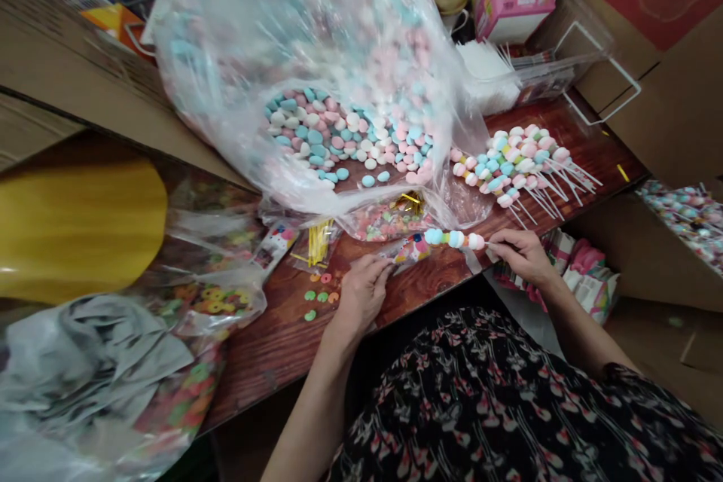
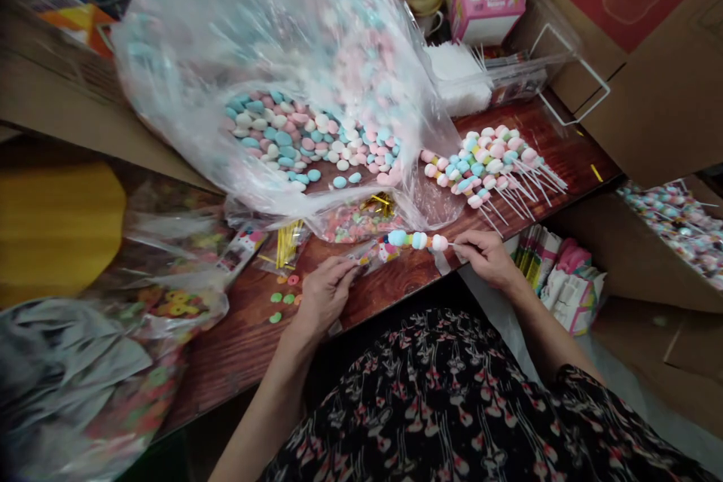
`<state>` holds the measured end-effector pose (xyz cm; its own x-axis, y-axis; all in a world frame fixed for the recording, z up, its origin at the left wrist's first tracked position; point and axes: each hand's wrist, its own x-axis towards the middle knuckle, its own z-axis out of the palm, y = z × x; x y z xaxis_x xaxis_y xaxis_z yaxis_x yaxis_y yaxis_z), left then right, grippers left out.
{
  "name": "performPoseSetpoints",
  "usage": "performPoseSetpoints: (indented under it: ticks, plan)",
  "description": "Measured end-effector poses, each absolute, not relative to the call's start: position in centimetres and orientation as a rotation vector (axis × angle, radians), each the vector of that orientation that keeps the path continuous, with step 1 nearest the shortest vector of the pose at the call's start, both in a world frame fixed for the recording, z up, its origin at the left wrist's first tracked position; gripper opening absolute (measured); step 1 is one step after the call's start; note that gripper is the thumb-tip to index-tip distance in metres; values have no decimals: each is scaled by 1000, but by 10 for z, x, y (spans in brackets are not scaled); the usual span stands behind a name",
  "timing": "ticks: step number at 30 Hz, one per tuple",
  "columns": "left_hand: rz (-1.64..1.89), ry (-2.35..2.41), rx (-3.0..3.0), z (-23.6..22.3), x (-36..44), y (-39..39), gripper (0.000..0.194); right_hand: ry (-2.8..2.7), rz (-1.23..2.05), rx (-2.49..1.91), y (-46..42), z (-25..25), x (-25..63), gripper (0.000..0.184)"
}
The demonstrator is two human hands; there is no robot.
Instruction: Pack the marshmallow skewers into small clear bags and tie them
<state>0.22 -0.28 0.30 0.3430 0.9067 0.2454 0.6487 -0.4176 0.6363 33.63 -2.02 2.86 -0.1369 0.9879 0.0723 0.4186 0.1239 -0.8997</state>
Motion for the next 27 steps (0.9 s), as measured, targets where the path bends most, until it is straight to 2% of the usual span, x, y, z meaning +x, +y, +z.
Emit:
performPoseSetpoints:
  ticks: [9,16,22,27]
  plan:
    - [809,1503,2005,8,9,3,14,-1701,1063,-1295,-20,26,325,16]
    - [823,1481,2016,6,6,2,12,-1899,939,-1237,-11,25,320,17]
    - [862,1454,2064,3,7,0,13,-2211,647,-1215,-2,29,323,18]
    - [860,1418,2104,0,6,-1,13,-2515,286,-1105,5,55,315,19]
